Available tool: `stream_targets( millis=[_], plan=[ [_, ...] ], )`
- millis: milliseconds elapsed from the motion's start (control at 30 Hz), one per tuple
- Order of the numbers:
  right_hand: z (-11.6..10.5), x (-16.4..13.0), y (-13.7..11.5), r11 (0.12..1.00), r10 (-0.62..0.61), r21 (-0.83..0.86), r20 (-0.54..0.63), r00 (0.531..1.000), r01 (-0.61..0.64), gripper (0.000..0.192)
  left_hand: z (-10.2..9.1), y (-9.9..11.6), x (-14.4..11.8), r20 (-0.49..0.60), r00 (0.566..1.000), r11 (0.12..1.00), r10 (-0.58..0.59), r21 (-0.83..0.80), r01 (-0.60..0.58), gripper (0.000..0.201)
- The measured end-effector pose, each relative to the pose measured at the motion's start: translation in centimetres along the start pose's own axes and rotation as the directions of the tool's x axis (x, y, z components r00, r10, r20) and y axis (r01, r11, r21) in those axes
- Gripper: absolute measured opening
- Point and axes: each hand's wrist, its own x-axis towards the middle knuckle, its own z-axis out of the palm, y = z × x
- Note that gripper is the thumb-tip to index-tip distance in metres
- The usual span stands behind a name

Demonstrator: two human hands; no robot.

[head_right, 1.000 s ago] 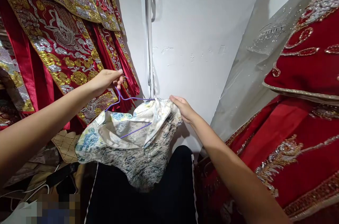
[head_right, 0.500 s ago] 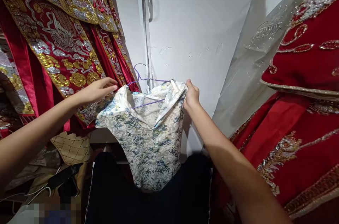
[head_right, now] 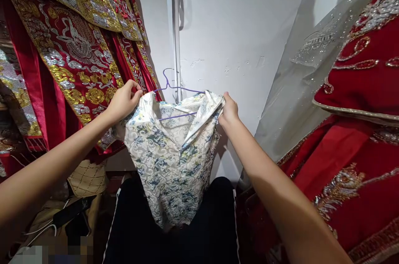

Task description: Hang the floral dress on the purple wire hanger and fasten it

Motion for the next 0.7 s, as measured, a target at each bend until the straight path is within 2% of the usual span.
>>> stream_targets(
  millis=[100, 200, 300, 367, 400, 500, 567, 633, 700],
  plan=[
    [-0.8, -1.0, -0.6, 0.987, 0.145, 0.087, -0.095, 0.985, -0.137, 0.038, 0.5, 0.6, 0.7, -0.002, 1.0, 1.0, 0.019, 0.019, -0.019, 0.02],
    [-3.7, -4.4, -0.2, 0.986, 0.158, 0.066, -0.13, 0.979, -0.151, 0.032, 1.6, 0.9, -0.7, 0.097, 0.993, 0.996, 0.062, 0.063, -0.068, 0.029],
    [-7.0, -8.7, 0.8, 0.989, 0.083, -0.113, -0.098, 0.992, -0.094, 0.035, 3.0, -0.1, -3.3, 0.235, 0.969, 0.992, 0.072, 0.084, -0.094, 0.031],
    [-7.9, -10.8, 1.3, 0.951, -0.008, -0.31, -0.051, 0.999, -0.008, 0.035, 4.1, -1.3, -4.8, 0.292, 0.953, 0.995, 0.08, 0.036, -0.094, 0.026],
    [-7.8, -11.5, 1.4, 0.904, -0.085, -0.422, -0.029, 0.996, 0.065, 0.034, 4.7, -1.9, -5.2, 0.296, 0.952, 0.997, 0.081, -0.003, -0.083, 0.024],
    [-5.4, -12.3, 1.7, 0.645, -0.331, -0.694, 0.123, 0.936, 0.319, 0.039, 6.6, -3.1, -5.6, 0.257, 0.965, 0.995, 0.054, -0.1, -0.029, 0.022],
    [-2.7, -12.6, 2.4, 0.511, -0.355, -0.746, 0.27, 0.895, 0.427, 0.057, 7.8, -3.4, -5.4, 0.213, 0.976, 0.993, 0.047, -0.117, -0.022, 0.023],
    [0.0, -13.0, 3.9, 0.513, -0.268, -0.72, 0.383, 0.884, 0.468, 0.068, 8.9, -3.7, -5.4, 0.16, 0.985, 0.993, 0.058, -0.111, -0.04, 0.023],
    [1.9, -13.5, 5.9, 0.609, -0.189, -0.658, 0.422, 0.887, 0.443, 0.068, 9.6, -4.0, -5.7, 0.104, 0.994, 0.997, 0.044, -0.067, -0.037, 0.025]
  ],
)
